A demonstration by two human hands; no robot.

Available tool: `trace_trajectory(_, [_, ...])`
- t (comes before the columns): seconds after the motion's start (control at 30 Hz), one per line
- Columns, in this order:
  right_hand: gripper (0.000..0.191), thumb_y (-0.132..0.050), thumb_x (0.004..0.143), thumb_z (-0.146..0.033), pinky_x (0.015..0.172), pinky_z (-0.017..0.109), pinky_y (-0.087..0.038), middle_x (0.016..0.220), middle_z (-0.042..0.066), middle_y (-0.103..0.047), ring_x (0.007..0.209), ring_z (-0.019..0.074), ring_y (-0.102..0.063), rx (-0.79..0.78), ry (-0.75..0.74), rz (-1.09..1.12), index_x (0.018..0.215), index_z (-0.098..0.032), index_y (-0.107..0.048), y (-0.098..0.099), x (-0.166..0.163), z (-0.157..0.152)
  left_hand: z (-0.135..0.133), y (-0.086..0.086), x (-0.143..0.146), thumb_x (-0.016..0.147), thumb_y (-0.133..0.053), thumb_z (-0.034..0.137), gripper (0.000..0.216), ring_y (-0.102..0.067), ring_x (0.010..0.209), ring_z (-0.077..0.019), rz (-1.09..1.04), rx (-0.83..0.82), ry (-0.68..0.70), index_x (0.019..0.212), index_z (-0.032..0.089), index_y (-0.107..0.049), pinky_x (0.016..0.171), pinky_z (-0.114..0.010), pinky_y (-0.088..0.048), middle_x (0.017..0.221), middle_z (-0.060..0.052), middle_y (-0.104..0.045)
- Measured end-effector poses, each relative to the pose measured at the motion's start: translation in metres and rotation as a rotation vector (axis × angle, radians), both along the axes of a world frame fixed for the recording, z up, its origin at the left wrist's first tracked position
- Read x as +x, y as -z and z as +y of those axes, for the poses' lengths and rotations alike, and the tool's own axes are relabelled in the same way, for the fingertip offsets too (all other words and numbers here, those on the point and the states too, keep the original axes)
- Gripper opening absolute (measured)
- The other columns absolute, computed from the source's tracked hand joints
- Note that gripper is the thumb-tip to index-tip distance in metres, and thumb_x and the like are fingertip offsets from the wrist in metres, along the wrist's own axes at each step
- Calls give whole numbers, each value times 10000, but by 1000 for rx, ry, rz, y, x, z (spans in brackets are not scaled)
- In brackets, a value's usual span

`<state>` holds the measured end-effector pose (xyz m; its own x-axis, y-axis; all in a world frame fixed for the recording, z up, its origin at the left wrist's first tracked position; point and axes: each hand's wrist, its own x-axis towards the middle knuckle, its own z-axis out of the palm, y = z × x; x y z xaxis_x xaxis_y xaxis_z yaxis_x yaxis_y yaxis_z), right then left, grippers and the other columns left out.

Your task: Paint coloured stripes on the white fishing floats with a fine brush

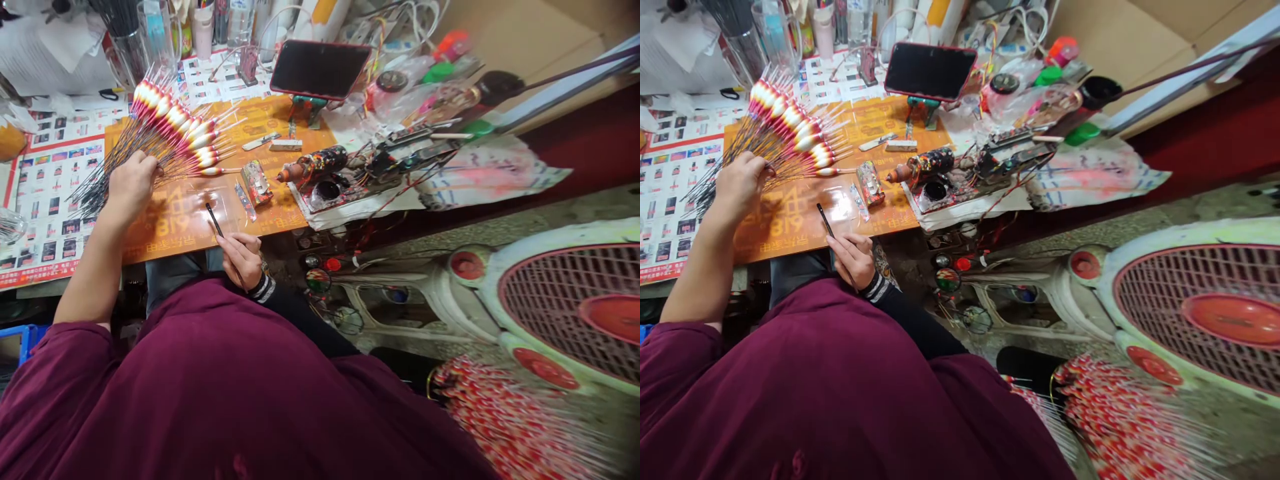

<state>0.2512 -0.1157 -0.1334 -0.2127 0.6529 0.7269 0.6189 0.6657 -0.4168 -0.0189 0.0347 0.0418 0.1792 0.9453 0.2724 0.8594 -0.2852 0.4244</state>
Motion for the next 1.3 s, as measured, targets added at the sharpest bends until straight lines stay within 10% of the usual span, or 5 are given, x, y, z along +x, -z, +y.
trace_trajectory(0.3, [518, -526, 1031, -248, 1096, 473, -501, 1362, 88, -762, 1255, 280, -658, 25, -4, 14, 1545, -269, -593, -3, -1, 2, 23, 13, 2, 880, -749, 380, 295, -583, 898, -190, 57, -67, -18, 716, 214, -569, 723, -333, -356, 808, -27, -592])
trace_trajectory(0.5, [527, -535, 1036, -255, 1106, 487, -501, 1387, 93, -752, 1265, 287, -661, -1, -28, 12, 1562, -272, -576, 0, 0, 2, 22, 11, -3, 1011, -505, 540, 492, -551, 862, -77, 127, -37, 30, 763, 135, -634, 699, -358, -235, 709, 39, -503])
trace_trajectory(0.73, [440, -496, 1042, -257, 1053, 478, -554, 1284, 95, -793, 1207, 274, -689, 63, 25, 0, 1434, -220, -695, -6, -1, 3, 0, -13, 0, 841, -734, 342, 129, -540, 661, -148, -41, -50, 87, 834, 214, -717, 625, -343, -366, 734, -14, -657])
trace_trajectory(1.3, [447, -532, 1052, -259, 1147, 448, -522, 1288, 89, -789, 1246, 251, -657, -3, -12, -23, 1482, -224, -648, -3, 1, 8, -33, -23, 13, 826, -745, 687, 469, -653, 689, -189, -53, -268, 221, 863, 227, -830, 662, -296, -474, 799, -44, -787])
